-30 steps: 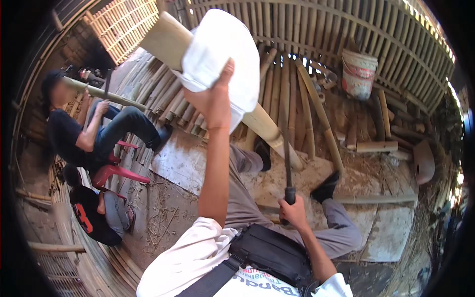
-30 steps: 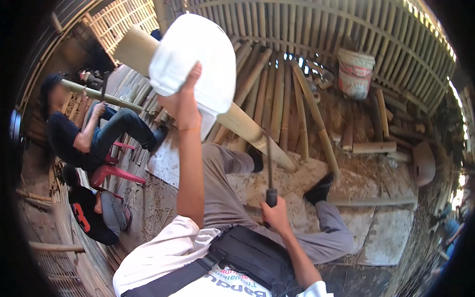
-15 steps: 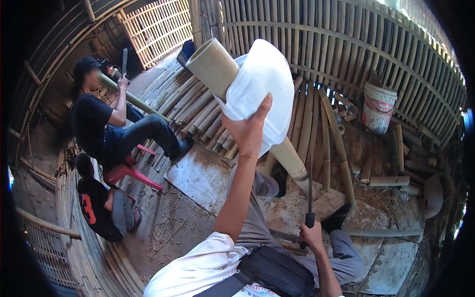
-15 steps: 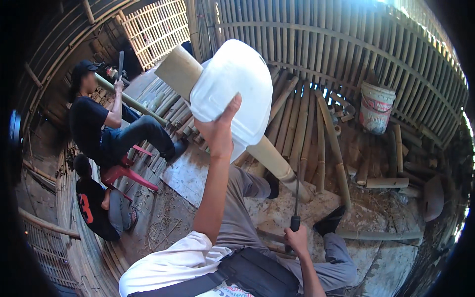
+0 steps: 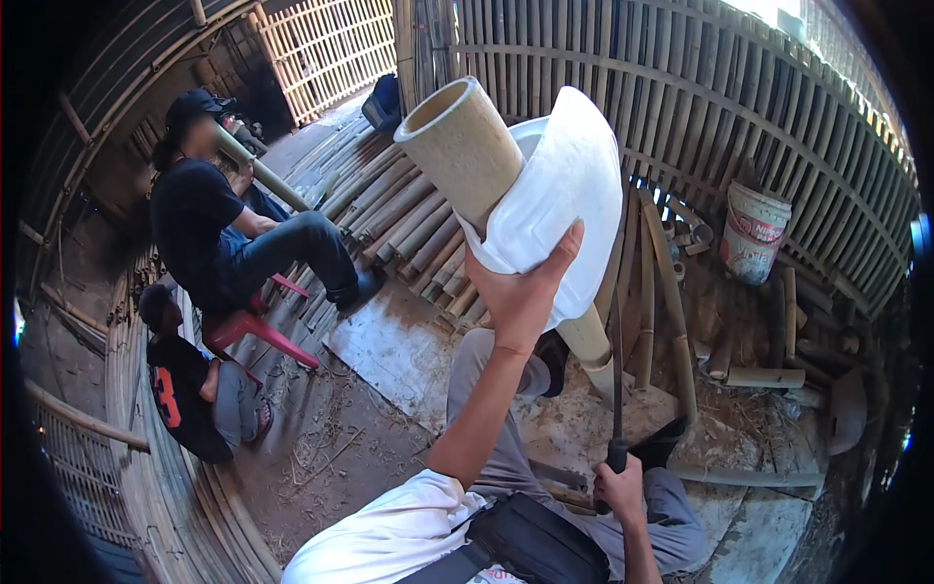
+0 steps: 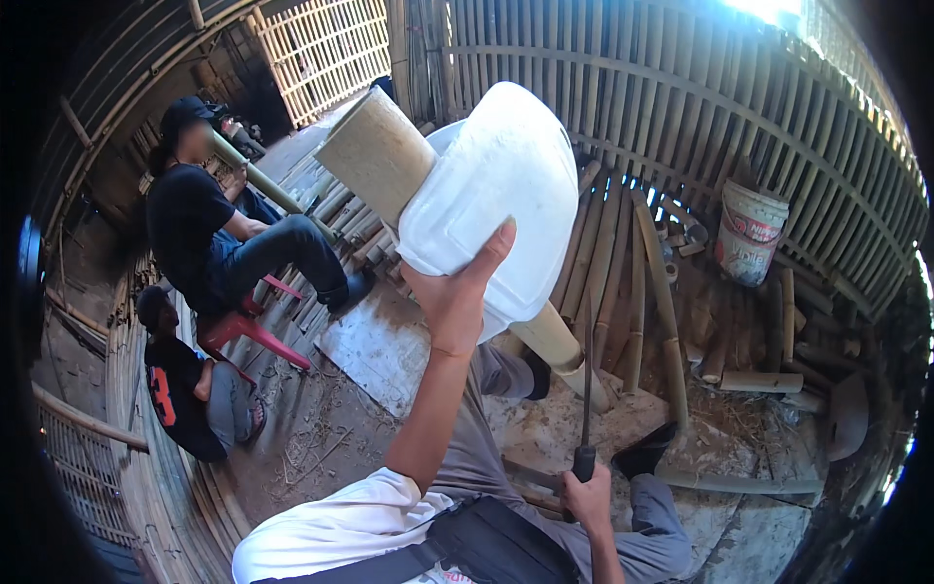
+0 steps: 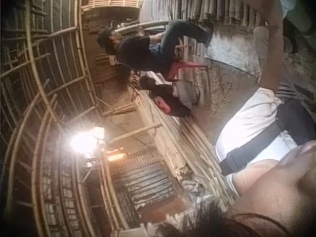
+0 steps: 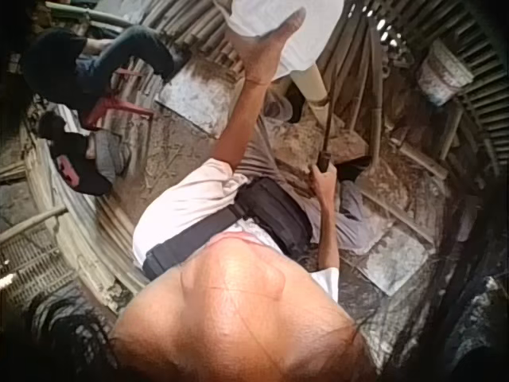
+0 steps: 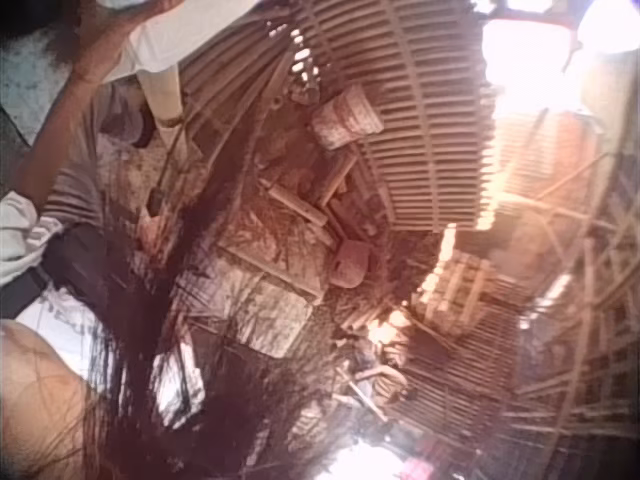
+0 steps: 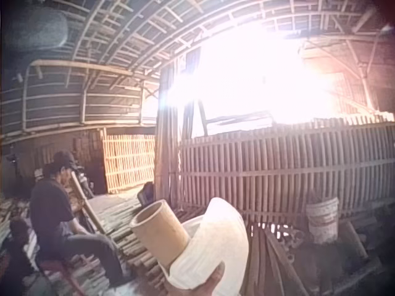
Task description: Shaving or carving the end of a bamboo pole using a large machete and a styrofoam container for protection.
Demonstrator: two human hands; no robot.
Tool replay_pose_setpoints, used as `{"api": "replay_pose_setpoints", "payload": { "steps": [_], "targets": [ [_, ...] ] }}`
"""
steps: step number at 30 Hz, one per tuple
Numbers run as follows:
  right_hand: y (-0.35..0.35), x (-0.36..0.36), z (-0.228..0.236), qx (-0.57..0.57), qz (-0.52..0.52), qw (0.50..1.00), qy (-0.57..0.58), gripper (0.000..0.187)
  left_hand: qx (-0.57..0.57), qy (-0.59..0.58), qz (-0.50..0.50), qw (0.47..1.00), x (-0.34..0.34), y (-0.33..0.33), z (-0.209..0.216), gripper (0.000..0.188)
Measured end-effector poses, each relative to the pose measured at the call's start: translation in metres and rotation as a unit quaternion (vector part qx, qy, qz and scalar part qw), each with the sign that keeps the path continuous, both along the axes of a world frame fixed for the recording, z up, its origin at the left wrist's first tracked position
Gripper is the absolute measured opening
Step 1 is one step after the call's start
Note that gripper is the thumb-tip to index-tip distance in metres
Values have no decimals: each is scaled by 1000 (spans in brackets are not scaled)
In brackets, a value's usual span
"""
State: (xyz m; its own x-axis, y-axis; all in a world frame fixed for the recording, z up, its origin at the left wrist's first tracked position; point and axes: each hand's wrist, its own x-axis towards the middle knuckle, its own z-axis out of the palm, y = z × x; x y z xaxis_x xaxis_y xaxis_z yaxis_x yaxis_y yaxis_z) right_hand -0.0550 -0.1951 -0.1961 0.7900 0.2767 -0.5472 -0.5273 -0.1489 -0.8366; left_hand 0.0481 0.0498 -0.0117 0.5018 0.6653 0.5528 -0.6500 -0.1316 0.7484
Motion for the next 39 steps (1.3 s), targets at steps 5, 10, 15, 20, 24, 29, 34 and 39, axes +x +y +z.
{"api": "replay_pose_setpoints", "payload": {
  "steps": [5,10,15,20,24,29,34,39],
  "targets": [
    [11,0,27,30,2,999,-29,20,9,-2,-2,1000,-5,-12,3,56],
    [-11,8,-26,7,-11,1000,-25,20,-15,2,-54,998,-11,-21,4,57],
    [-12,10,27,1,-16,1000,20,14,8,26,-41,999,-13,-29,3,53],
    [-16,9,14,36,-8,999,4,19,4,47,-47,998,-12,-38,10,52],
    [-23,8,-21,5,-14,998,60,17,-30,38,-48,998,-14,-32,9,53],
    [-24,2,-17,-34,-2,998,58,18,21,-14,-12,1000,-9,-23,5,43],
    [-2,-2,29,45,-40,997,43,22,-18,-18,-36,999,-11,-27,11,43],
    [-4,0,-37,-24,-9,998,-49,18,-74,-41,-35,996,-9,-24,8,44]
  ]
}}
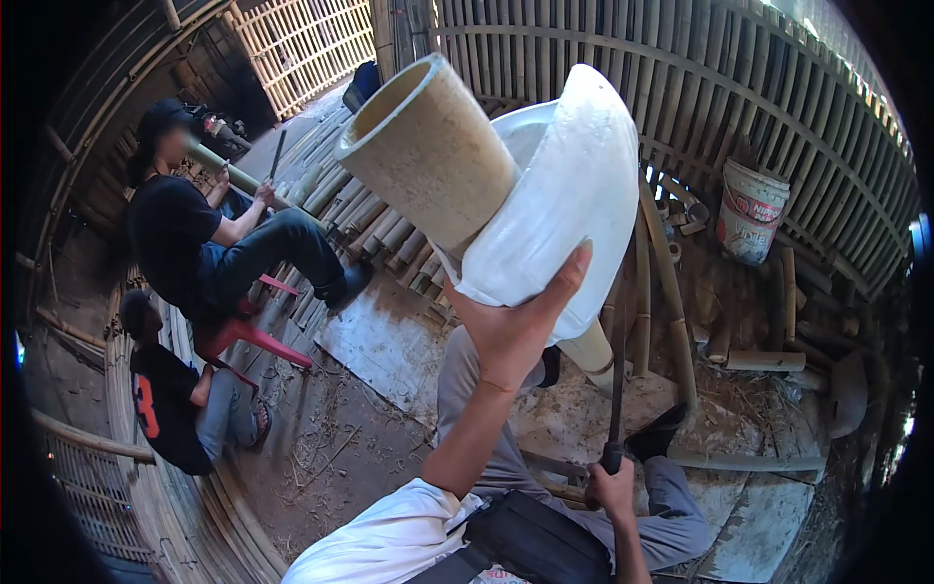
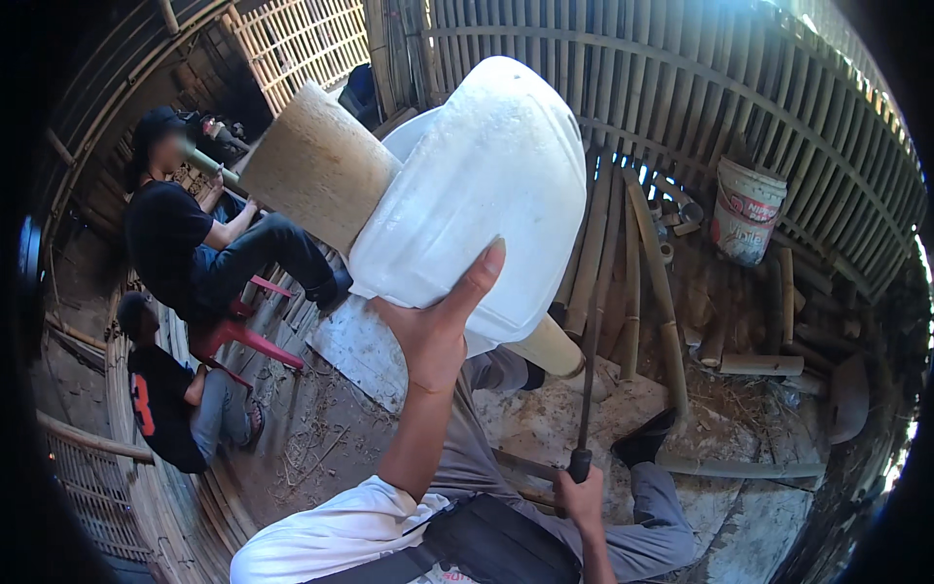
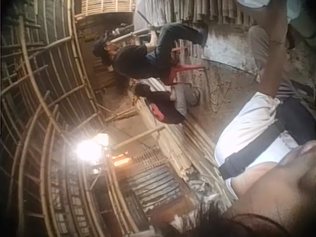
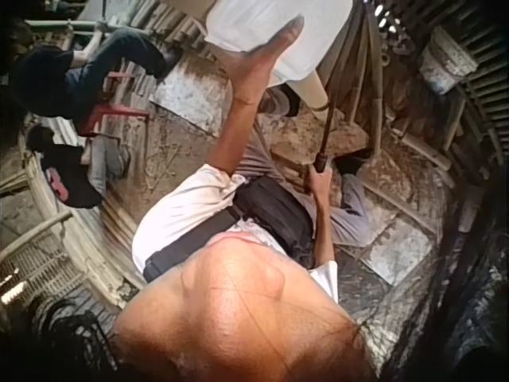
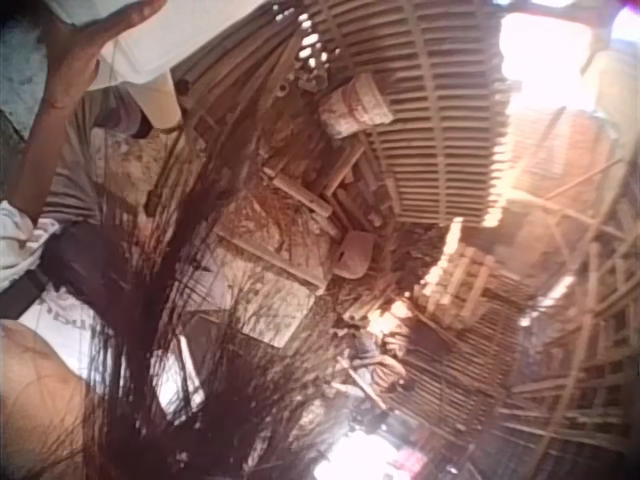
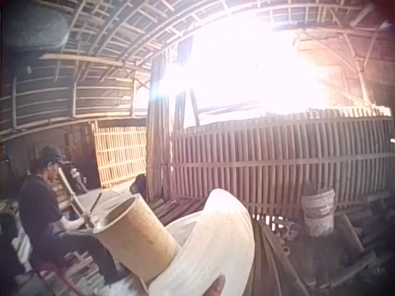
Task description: Shaving or carving the end of a bamboo pole using a large machete and a styrofoam container for protection.
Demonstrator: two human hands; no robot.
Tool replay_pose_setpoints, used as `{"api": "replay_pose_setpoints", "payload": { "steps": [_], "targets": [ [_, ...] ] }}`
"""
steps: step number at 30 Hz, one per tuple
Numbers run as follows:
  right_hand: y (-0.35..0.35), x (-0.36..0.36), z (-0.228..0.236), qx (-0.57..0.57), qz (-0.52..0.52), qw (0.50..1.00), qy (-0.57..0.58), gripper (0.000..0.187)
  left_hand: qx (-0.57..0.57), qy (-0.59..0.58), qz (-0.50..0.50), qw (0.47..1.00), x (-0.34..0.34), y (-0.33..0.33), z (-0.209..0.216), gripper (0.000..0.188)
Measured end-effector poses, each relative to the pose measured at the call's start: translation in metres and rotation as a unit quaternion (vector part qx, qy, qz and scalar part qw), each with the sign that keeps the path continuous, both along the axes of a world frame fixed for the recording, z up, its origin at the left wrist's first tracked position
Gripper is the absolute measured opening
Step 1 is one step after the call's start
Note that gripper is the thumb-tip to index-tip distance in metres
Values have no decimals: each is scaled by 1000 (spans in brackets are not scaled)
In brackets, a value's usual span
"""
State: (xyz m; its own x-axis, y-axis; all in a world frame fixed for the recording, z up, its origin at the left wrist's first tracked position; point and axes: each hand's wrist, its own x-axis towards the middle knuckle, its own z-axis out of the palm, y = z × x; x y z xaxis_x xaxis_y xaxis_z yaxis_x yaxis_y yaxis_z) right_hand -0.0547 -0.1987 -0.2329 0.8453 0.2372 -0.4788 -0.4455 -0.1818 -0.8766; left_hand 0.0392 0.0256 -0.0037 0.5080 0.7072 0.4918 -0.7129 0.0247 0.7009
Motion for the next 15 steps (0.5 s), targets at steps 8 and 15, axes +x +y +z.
{"api": "replay_pose_setpoints", "payload": {
  "steps": [8,15],
  "targets": [
    [-1,7,19,31,-19,996,76,19,41,56,14,998,-3,4,-3,51],
    [-3,-4,12,67,-59,989,121,19,72,54,-8,996,-14,7,-7,54]
  ]
}}
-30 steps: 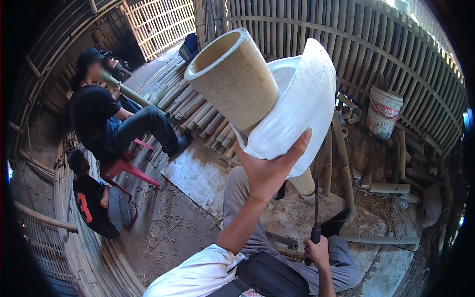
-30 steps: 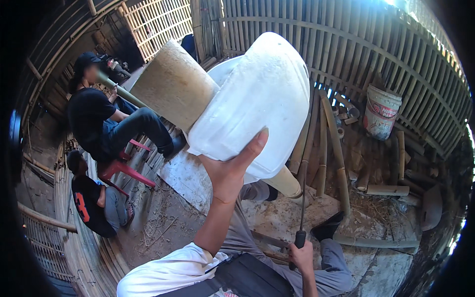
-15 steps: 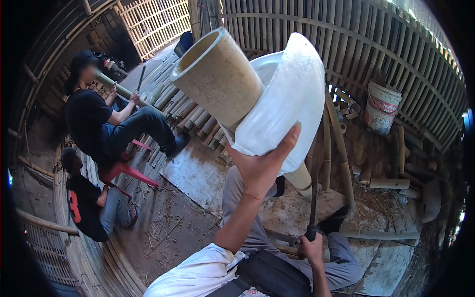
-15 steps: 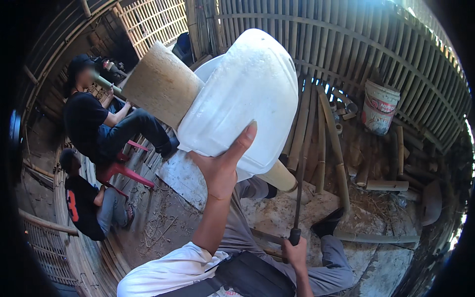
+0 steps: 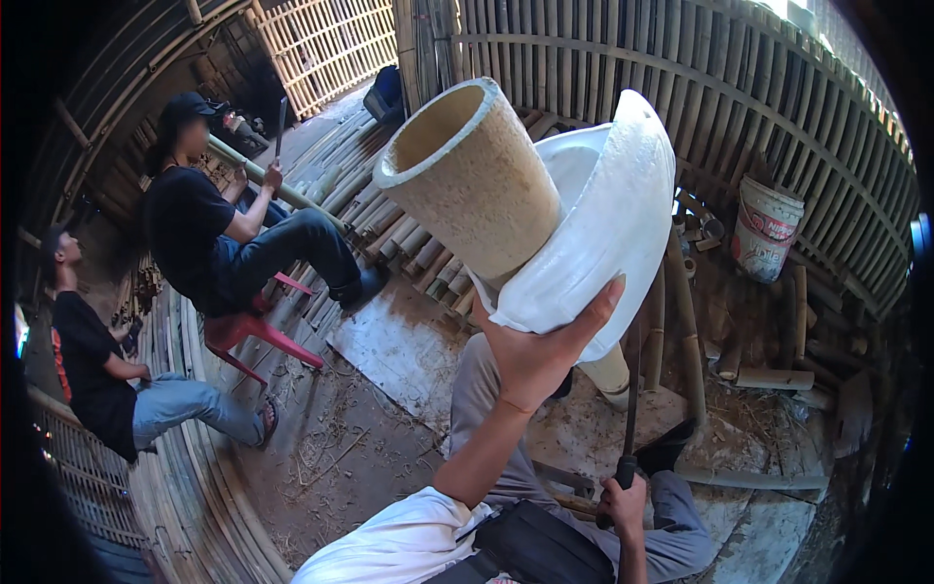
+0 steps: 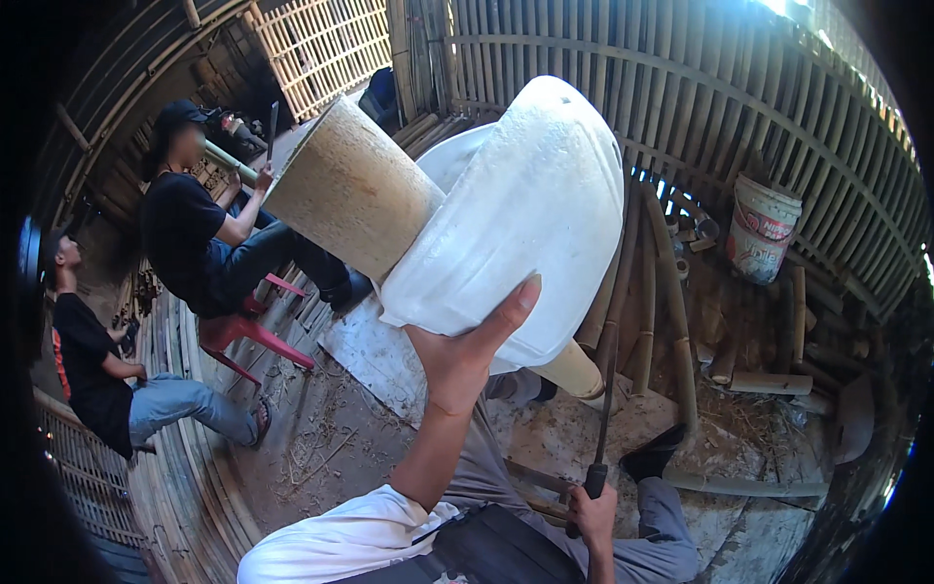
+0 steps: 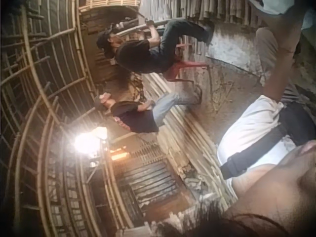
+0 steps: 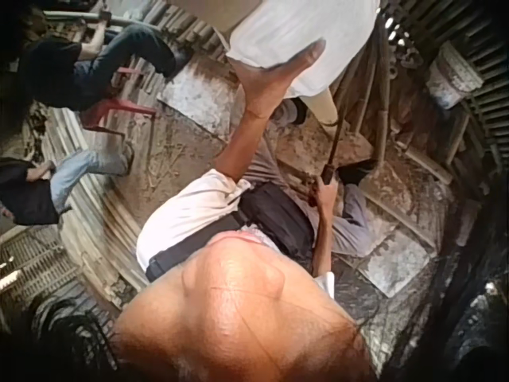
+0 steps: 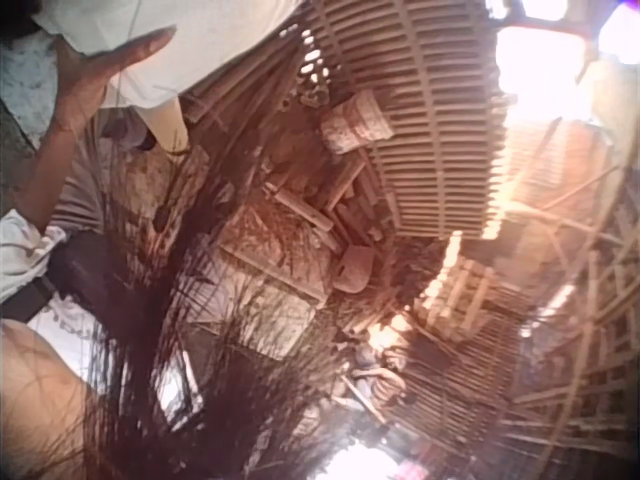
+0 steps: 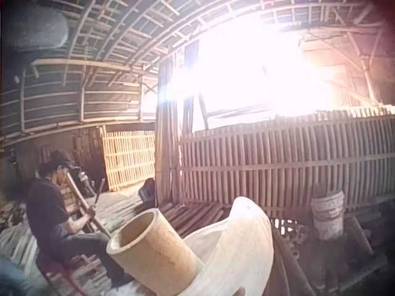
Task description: Shaving or carving the end of a bamboo pole using a large machete and a styrofoam container for protection.
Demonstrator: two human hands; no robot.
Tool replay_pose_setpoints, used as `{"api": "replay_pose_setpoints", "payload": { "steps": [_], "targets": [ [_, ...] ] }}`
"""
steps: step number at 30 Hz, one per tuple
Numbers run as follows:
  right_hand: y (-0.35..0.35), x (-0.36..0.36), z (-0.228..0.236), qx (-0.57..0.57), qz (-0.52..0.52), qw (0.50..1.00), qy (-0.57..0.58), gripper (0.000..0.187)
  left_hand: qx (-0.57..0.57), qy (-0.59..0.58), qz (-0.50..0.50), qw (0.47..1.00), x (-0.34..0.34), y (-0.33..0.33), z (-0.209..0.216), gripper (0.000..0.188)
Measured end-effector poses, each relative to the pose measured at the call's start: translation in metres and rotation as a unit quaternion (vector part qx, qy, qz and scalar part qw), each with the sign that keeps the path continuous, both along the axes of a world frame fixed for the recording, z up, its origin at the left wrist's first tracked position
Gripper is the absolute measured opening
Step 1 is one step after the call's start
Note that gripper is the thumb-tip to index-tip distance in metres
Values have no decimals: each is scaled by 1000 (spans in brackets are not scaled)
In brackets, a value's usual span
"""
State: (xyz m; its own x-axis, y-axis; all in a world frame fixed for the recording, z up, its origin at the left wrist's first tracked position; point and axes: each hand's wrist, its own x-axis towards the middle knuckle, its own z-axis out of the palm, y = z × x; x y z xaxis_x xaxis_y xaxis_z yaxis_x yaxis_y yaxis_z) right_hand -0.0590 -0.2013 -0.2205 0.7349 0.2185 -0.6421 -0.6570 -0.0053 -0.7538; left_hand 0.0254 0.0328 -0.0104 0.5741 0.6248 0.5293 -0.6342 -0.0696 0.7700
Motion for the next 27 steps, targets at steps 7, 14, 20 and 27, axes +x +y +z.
{"api": "replay_pose_setpoints", "payload": {
  "steps": [7,14,20,27],
  "targets": [
    [1,-17,34,-6,4,1000,21,17,-74,24,0,997,5,-1,-6,62],
    [9,9,37,-78,103,982,-139,16,-109,15,-129,985,-3,67,-30,60],
    [-5,12,22,-85,106,987,-84,21,19,-57,-156,986,-7,136,-67,70],
    [7,1,-6,-61,115,987,-90,23,44,-68,-208,975,2,146,-66,70]
  ]
}}
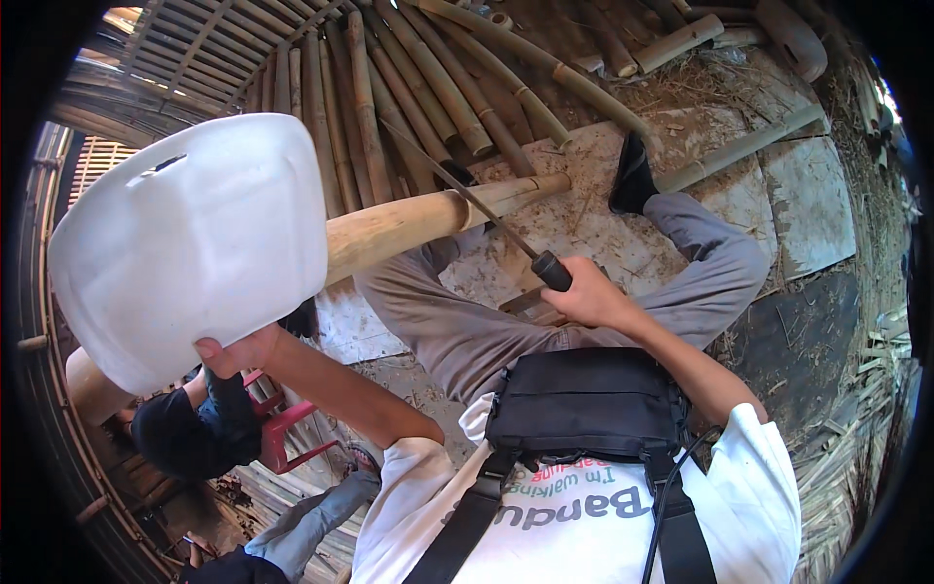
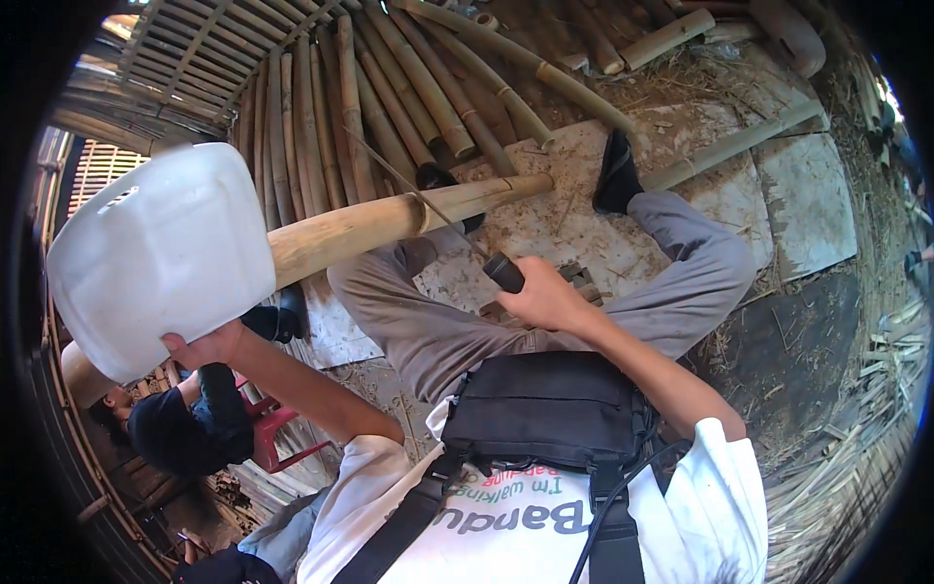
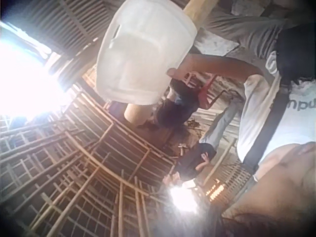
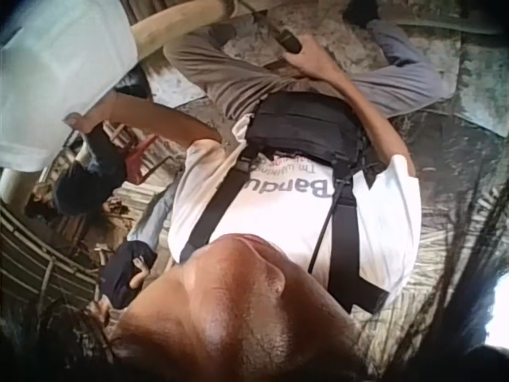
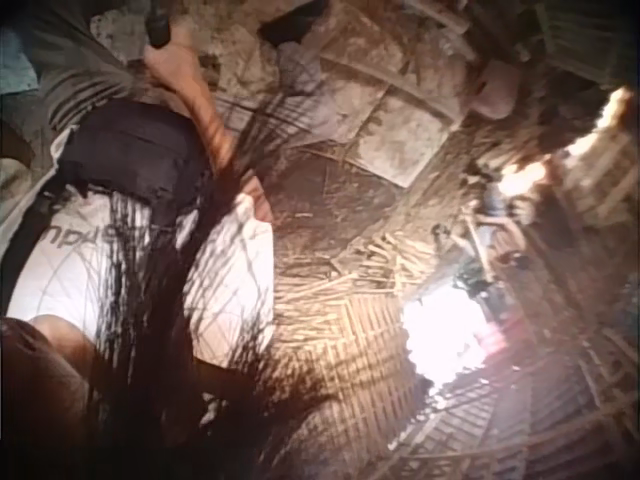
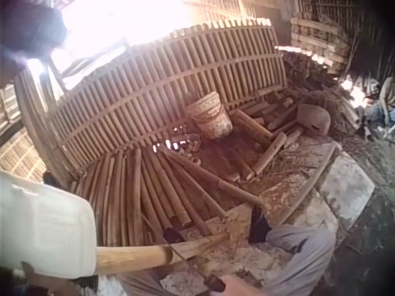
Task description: Shaving or carving the end of a bamboo pole using a large machete and a styrofoam container for protection.
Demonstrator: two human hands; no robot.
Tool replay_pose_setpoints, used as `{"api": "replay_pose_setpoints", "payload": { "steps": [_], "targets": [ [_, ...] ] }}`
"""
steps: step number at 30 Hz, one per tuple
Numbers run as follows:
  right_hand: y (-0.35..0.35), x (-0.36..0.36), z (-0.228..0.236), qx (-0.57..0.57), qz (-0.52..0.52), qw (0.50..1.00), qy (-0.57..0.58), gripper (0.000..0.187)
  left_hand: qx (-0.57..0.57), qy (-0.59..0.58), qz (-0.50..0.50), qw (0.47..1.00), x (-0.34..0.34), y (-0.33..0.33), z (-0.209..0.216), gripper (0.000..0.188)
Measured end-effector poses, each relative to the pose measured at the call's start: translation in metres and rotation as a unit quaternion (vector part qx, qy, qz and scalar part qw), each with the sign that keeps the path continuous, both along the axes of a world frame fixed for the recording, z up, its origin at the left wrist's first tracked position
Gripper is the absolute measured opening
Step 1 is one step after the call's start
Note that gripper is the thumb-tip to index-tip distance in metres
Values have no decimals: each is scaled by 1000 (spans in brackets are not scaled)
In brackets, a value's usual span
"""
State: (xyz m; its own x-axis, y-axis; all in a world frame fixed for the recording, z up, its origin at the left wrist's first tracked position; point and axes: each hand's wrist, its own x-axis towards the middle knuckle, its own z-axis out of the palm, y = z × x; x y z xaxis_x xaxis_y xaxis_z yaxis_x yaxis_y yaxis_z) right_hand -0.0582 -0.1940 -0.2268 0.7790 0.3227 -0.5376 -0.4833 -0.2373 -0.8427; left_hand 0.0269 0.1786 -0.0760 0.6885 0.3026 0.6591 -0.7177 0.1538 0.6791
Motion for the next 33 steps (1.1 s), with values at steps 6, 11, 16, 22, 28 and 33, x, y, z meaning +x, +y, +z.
{"api": "replay_pose_setpoints", "payload": {
  "steps": [6,11,16,22,28,33],
  "targets": [
    [12,18,56,-22,18,988,-149,21,-3,22,17,1000,5,-5,4,75],
    [8,13,14,-18,-10,990,-141,19,0,3,-4,1000,6,-10,6,71],
    [-6,13,26,-88,9,996,10,20,0,-9,-20,1000,8,-5,4,68],
    [-1,5,15,-9,-17,991,-129,20,45,-59,62,995,6,-26,10,64],
    [-39,23,14,-14,43,999,26,17,-33,-17,-499,866,35,-54,38,15],
    [-29,2,52,37,80,991,-97,15,-6,-63,-569,820,63,-51,44,20]
  ]
}}
